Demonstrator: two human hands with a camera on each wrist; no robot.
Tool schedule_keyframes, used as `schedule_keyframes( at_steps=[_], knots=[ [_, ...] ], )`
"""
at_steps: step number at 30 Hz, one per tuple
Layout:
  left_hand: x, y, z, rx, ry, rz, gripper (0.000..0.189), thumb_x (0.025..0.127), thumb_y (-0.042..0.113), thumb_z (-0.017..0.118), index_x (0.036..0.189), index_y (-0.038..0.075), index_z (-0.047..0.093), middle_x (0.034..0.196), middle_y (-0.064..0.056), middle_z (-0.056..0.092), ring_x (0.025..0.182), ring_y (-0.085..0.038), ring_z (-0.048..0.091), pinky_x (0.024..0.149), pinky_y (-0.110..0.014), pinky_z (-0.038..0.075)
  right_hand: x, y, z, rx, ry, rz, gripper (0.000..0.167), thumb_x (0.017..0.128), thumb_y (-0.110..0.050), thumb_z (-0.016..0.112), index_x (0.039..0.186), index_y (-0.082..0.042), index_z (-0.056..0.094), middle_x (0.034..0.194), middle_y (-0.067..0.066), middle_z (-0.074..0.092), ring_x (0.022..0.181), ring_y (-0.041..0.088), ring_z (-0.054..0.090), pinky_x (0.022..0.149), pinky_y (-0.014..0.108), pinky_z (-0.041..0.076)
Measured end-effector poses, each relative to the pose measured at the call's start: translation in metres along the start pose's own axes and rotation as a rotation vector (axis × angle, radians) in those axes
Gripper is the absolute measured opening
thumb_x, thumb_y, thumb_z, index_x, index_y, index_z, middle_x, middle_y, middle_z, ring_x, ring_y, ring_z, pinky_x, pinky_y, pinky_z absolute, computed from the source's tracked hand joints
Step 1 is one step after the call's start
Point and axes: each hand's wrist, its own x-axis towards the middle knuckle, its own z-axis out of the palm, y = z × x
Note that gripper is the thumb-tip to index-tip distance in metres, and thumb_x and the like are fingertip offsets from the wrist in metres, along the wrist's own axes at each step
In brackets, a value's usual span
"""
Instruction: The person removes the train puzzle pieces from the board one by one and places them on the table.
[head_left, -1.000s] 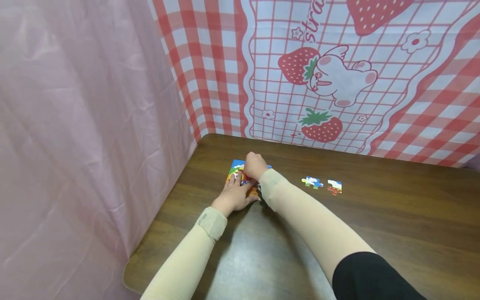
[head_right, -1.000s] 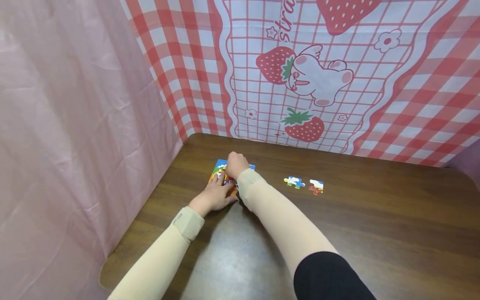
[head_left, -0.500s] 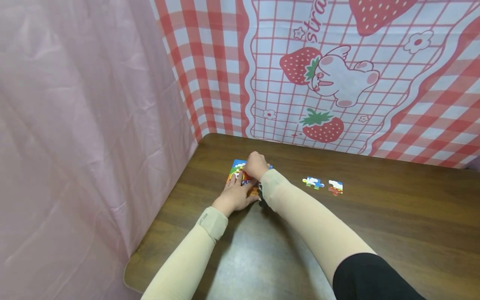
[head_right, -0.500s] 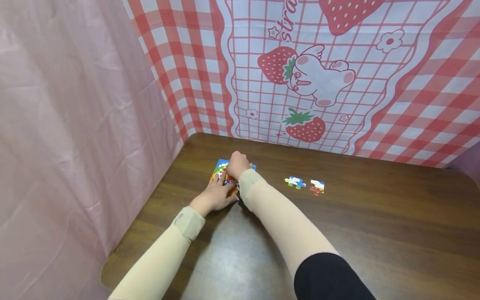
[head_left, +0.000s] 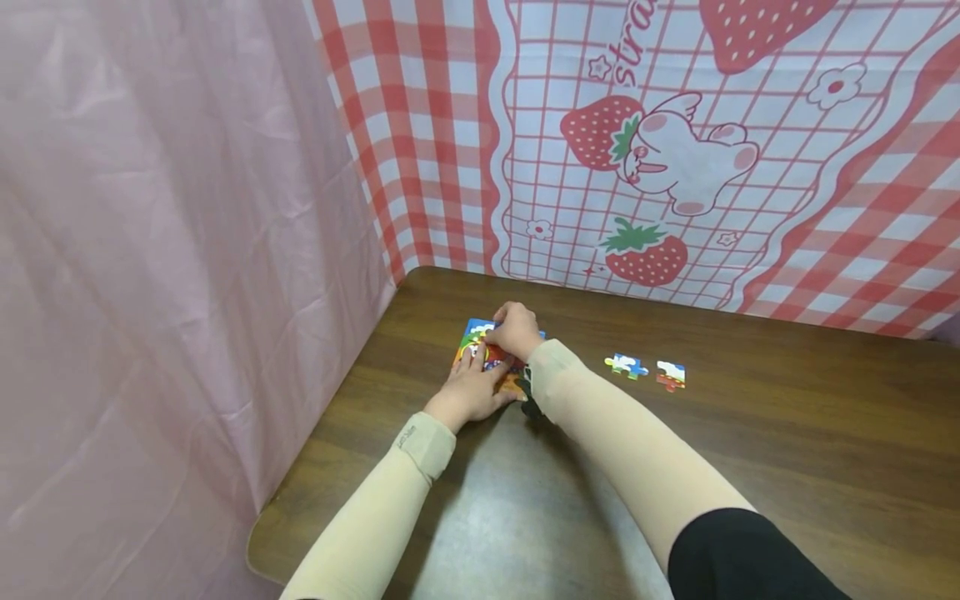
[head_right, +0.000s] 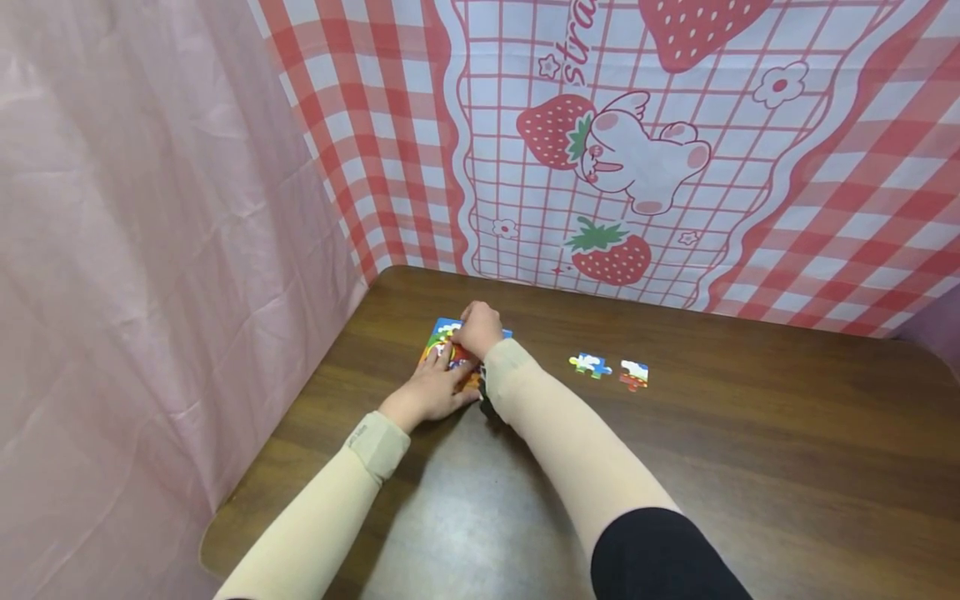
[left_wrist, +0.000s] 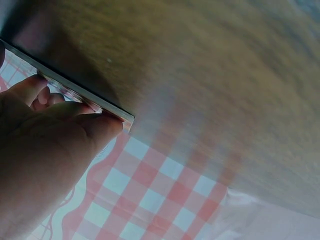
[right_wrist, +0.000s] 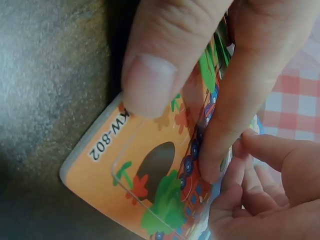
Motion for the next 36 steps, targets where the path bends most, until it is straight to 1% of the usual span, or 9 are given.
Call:
schedule_keyframes(
  at_steps=[2, 4, 8, 11, 16, 24, 30, 34, 36],
  knots=[
    [0.001, 0.0, 0.0, 0.0, -0.004, -0.002, 0.071, 0.102, 0.061, 0.046, 0.163, 0.03, 0.028, 0.166, -0.023, 0.002, 0.15, -0.045, 0.004, 0.119, -0.057, 0.011, 0.0, 0.001, 0.0, 0.013, -0.02, -0.011, 0.04, 0.087, -0.013, 0.08, 0.121, 0.001, 0.067, 0.12, 0.016, 0.066, 0.114, 0.034, 0.058, 0.096, 0.043, 0.049],
    [0.001, 0.0, 0.0, 0.0, -0.007, -0.005, 0.07, 0.102, 0.061, 0.046, 0.163, 0.031, 0.027, 0.166, -0.023, 0.001, 0.15, -0.045, 0.003, 0.118, -0.058, 0.012, 0.0, 0.001, 0.0, 0.024, -0.038, -0.018, 0.04, 0.089, -0.014, 0.079, 0.125, 0.0, 0.068, 0.125, 0.015, 0.066, 0.117, 0.033, 0.057, 0.098, 0.044, 0.048],
    [0.001, 0.001, 0.0, -0.001, -0.013, -0.01, 0.07, 0.102, 0.061, 0.046, 0.163, 0.031, 0.026, 0.166, -0.023, 0.001, 0.15, -0.046, 0.003, 0.118, -0.058, 0.013, -0.002, 0.001, -0.001, 0.029, -0.045, -0.029, 0.029, 0.09, -0.015, 0.078, 0.115, -0.002, 0.073, 0.119, 0.015, 0.068, 0.11, 0.031, 0.061, 0.094, 0.042, 0.05],
    [0.0, 0.001, 0.0, 0.007, -0.015, -0.016, 0.069, 0.103, 0.06, 0.045, 0.163, 0.032, 0.026, 0.166, -0.024, 0.002, 0.15, -0.046, 0.004, 0.118, -0.058, 0.014, -0.001, 0.003, -0.002, 0.053, -0.041, -0.037, 0.027, 0.091, -0.014, 0.077, 0.114, -0.001, 0.073, 0.119, 0.016, 0.068, 0.109, 0.031, 0.062, 0.092, 0.042, 0.051],
    [0.0, 0.002, 0.0, 0.018, -0.009, -0.026, 0.068, 0.103, 0.058, 0.046, 0.163, 0.032, 0.026, 0.166, -0.025, 0.005, 0.15, -0.046, 0.005, 0.118, -0.057, 0.015, 0.0, 0.008, -0.009, 0.106, -0.061, -0.055, 0.03, 0.094, -0.013, 0.074, 0.118, 0.003, 0.069, 0.119, 0.017, 0.067, 0.106, 0.03, 0.062, 0.089, 0.042, 0.052],
    [0.002, 0.002, 0.001, 0.033, -0.018, -0.043, 0.07, 0.103, 0.06, 0.047, 0.163, 0.032, 0.027, 0.166, -0.025, 0.007, 0.15, -0.047, 0.006, 0.118, -0.057, 0.015, -0.002, 0.02, -0.028, 0.131, -0.083, -0.053, 0.033, 0.096, -0.015, 0.073, 0.124, 0.001, 0.067, 0.106, 0.015, 0.071, 0.095, 0.026, 0.068, 0.08, 0.038, 0.055],
    [0.002, 0.004, -0.001, 0.048, -0.034, -0.046, 0.07, 0.103, 0.059, 0.045, 0.163, 0.032, 0.025, 0.166, -0.025, 0.006, 0.15, -0.047, 0.004, 0.118, -0.057, 0.014, -0.006, 0.033, -0.046, 0.171, -0.12, -0.099, 0.035, 0.096, -0.014, 0.072, 0.127, 0.001, 0.065, 0.105, 0.016, 0.071, 0.096, 0.029, 0.069, 0.081, 0.04, 0.056],
    [0.001, 0.005, -0.001, 0.029, -0.037, -0.053, 0.07, 0.103, 0.058, 0.047, 0.163, 0.032, 0.024, 0.166, -0.025, 0.005, 0.15, -0.047, 0.003, 0.118, -0.057, 0.014, -0.01, 0.041, -0.058, 0.198, -0.128, -0.133, 0.037, 0.097, -0.011, 0.071, 0.132, -0.002, 0.064, 0.107, 0.015, 0.072, 0.099, 0.031, 0.069, 0.083, 0.044, 0.056],
    [0.001, 0.005, -0.001, 0.017, -0.035, -0.056, 0.069, 0.103, 0.058, 0.047, 0.163, 0.032, 0.025, 0.166, -0.025, 0.005, 0.15, -0.047, 0.003, 0.118, -0.057, 0.014, -0.013, 0.045, -0.063, 0.198, -0.128, -0.144, 0.039, 0.098, -0.01, 0.07, 0.135, -0.002, 0.063, 0.107, 0.015, 0.072, 0.098, 0.032, 0.069, 0.08, 0.044, 0.056]
  ],
)
